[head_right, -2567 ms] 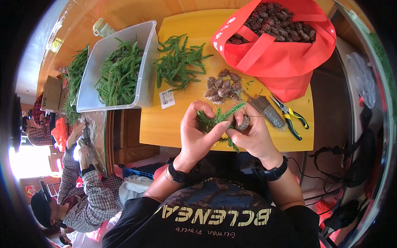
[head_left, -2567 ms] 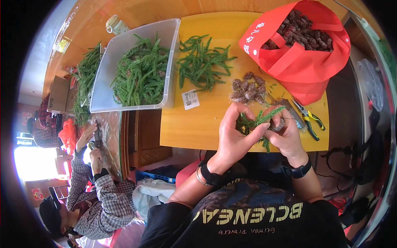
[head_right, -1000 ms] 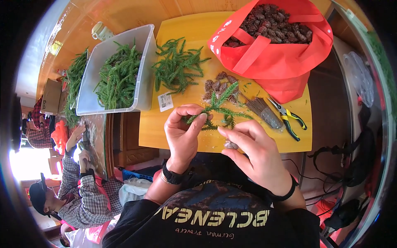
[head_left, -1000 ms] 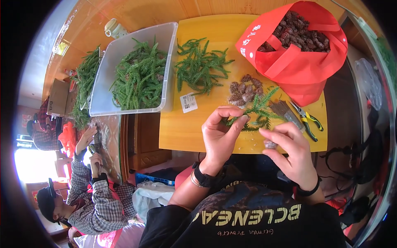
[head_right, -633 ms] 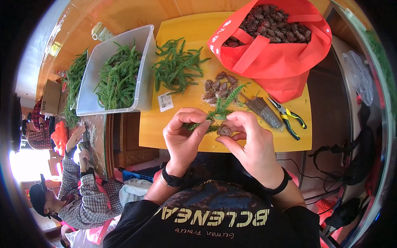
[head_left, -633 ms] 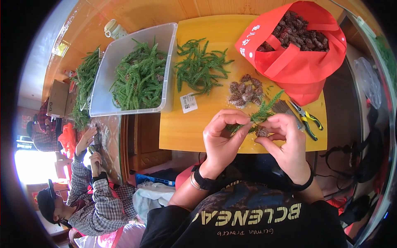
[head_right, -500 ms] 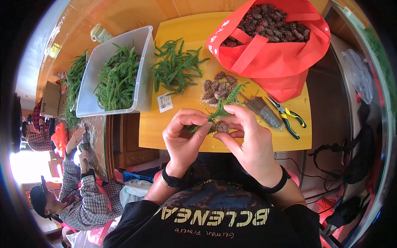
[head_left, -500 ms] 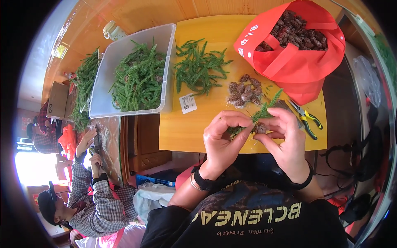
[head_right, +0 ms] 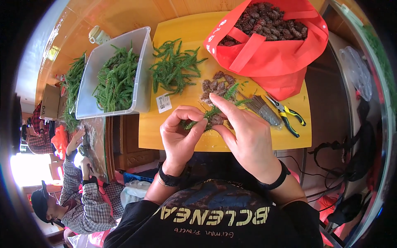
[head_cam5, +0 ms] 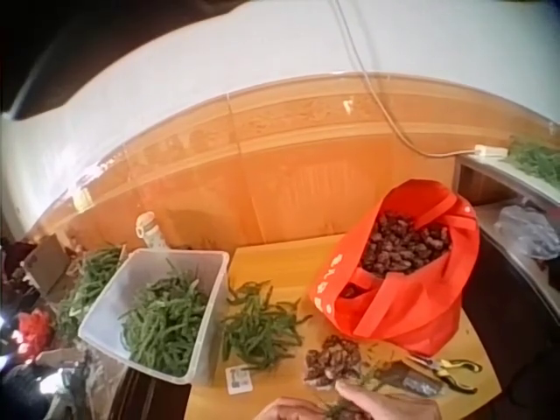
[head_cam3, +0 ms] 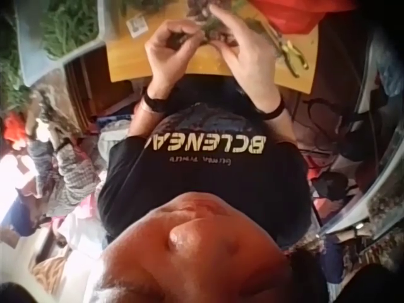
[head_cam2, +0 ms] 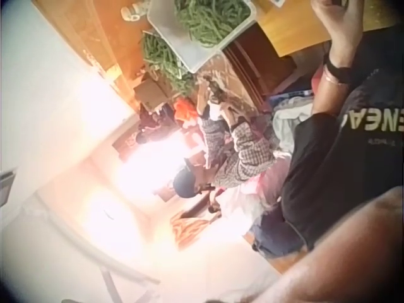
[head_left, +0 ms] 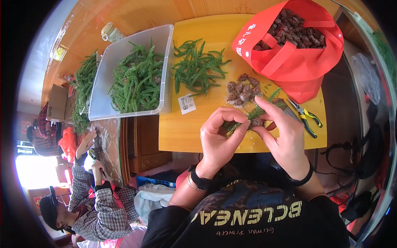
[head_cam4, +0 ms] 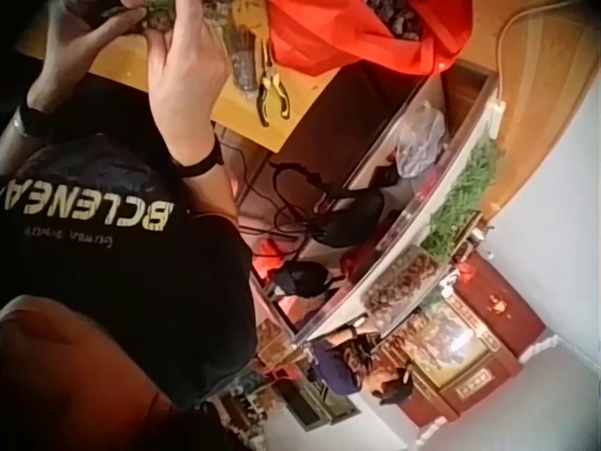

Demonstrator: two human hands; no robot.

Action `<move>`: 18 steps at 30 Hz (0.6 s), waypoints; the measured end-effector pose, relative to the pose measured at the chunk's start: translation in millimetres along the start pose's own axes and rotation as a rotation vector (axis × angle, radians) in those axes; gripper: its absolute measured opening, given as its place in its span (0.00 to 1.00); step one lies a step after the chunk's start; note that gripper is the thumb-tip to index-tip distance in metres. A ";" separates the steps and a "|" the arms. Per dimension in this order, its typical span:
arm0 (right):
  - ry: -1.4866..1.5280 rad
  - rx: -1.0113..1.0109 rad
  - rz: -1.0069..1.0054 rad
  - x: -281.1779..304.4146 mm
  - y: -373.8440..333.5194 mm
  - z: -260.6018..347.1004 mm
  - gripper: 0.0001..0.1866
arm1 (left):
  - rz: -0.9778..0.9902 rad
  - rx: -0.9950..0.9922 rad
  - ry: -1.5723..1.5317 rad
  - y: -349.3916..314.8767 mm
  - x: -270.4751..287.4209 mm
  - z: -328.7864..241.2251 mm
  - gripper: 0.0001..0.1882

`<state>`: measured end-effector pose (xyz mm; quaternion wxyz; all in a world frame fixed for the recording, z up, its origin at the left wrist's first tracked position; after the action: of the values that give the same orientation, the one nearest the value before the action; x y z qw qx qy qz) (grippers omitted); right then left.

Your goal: Trimming green plant stems and sorting them alongside brown roots using hand cutters.

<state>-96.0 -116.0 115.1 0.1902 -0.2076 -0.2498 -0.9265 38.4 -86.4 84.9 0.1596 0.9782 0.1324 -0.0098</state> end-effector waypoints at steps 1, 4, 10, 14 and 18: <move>-0.040 0.019 0.001 0.3 0.8 1.4 0.32 | -0.001 0.000 0.000 0.2 0.6 -1.2 0.08; -0.089 0.035 0.008 0.3 2.7 2.8 0.33 | 0.016 0.106 -0.013 0.1 1.4 5.2 0.08; -0.151 0.121 0.029 -1.5 8.1 18.9 0.33 | 0.013 0.248 -0.082 -1.2 4.5 15.1 0.06; -0.205 0.122 0.061 -4.1 8.7 18.5 0.30 | 0.024 0.307 -0.090 -1.3 4.9 20.3 0.05; -0.089 0.077 0.006 -3.8 6.8 9.1 0.23 | 0.022 0.215 -0.103 -0.6 4.0 20.9 0.06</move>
<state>-87.0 -115.6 123.1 0.1895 -0.2418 -0.2927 -0.9055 42.6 -91.4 64.7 0.0604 0.9892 0.1116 -0.0727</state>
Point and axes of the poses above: each hand's wrist, its own y-axis towards the middle knuckle, its own x-axis out of the back of the hand, z = x × y, the point moved 9 cm from there along y, towards the middle knuckle, and after that the axes turned 3 degrees about y, right-handed, at the moved point
